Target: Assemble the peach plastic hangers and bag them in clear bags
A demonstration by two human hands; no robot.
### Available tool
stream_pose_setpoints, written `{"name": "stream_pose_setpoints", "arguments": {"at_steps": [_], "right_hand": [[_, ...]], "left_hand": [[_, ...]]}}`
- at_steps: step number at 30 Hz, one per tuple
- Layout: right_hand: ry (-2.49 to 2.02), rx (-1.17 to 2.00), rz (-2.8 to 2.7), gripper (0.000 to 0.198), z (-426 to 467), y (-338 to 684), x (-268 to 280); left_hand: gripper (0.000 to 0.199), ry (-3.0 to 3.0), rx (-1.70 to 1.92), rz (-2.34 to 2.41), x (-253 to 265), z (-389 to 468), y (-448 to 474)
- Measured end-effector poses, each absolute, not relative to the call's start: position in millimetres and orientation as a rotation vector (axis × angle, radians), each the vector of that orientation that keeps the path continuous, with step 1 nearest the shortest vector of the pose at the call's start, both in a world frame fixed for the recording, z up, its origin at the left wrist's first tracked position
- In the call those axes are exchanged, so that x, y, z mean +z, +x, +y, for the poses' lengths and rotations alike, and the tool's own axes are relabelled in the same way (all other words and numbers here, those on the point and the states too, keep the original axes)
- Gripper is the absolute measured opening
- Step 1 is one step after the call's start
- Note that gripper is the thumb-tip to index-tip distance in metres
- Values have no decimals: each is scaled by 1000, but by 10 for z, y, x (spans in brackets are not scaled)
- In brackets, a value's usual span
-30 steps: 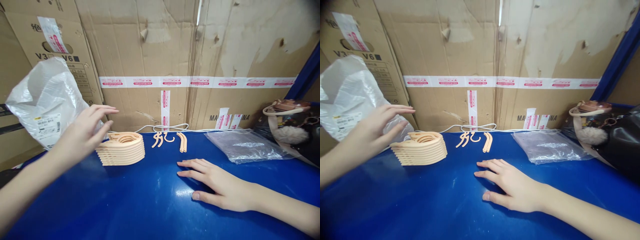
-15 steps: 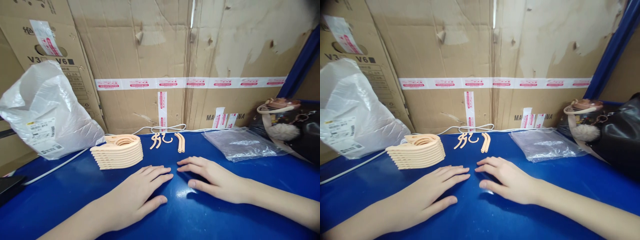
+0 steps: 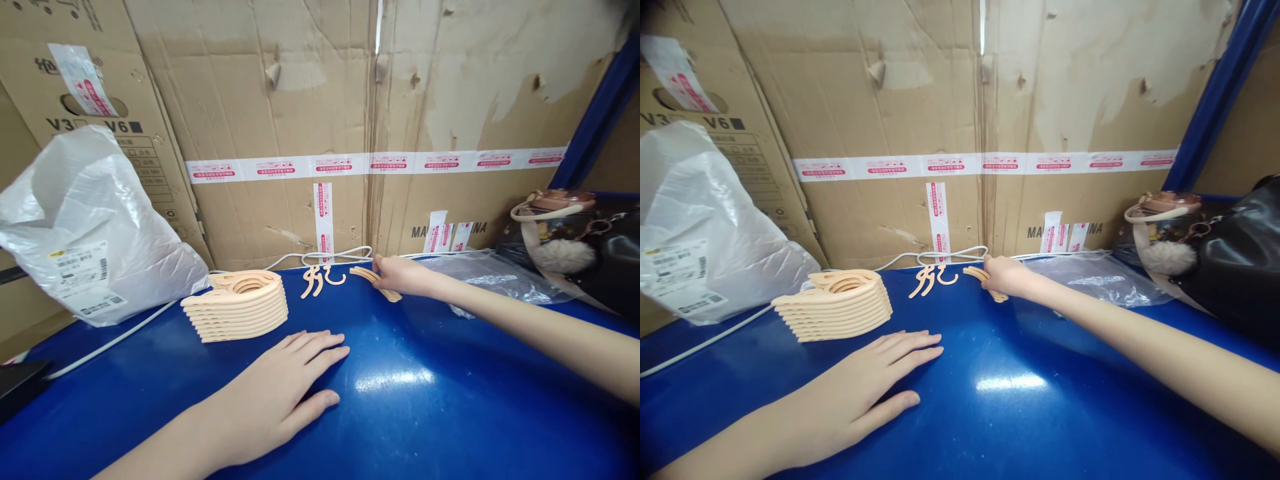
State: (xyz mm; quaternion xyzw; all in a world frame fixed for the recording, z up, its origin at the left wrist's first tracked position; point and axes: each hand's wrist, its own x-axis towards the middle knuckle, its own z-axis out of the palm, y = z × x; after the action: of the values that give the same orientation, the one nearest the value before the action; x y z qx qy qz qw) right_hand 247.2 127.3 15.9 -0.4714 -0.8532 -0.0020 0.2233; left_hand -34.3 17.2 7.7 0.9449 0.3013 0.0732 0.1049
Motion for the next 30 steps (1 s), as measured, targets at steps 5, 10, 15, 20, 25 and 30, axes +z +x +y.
{"name": "stream_pose_setpoints", "arguments": {"at_steps": [5, 10, 15, 20, 25, 30], "right_hand": [[-1412, 319, -2583, 11, 793, 2531, 254], [-1066, 630, -2699, 10, 110, 2365, 273], [-889, 551, -2829, 21, 314, 2333, 388], [-1012, -46, -2714, 26, 1023, 2125, 367], [-1076, -259, -2707, 30, 1488, 1949, 124], [-1037, -218, -2737, 20, 1225, 2101, 61]], "left_hand": [[62, 2712, 464, 1061, -9, 147, -307], [28, 2724, 433, 887, 23, 91, -188], [22, 2651, 525, 956, 43, 52, -128], [22, 2702, 529, 994, 3, 25, -123], [39, 2766, 603, 980, -61, 0, -143], [34, 2753, 560, 985, -65, 31, -144]]}}
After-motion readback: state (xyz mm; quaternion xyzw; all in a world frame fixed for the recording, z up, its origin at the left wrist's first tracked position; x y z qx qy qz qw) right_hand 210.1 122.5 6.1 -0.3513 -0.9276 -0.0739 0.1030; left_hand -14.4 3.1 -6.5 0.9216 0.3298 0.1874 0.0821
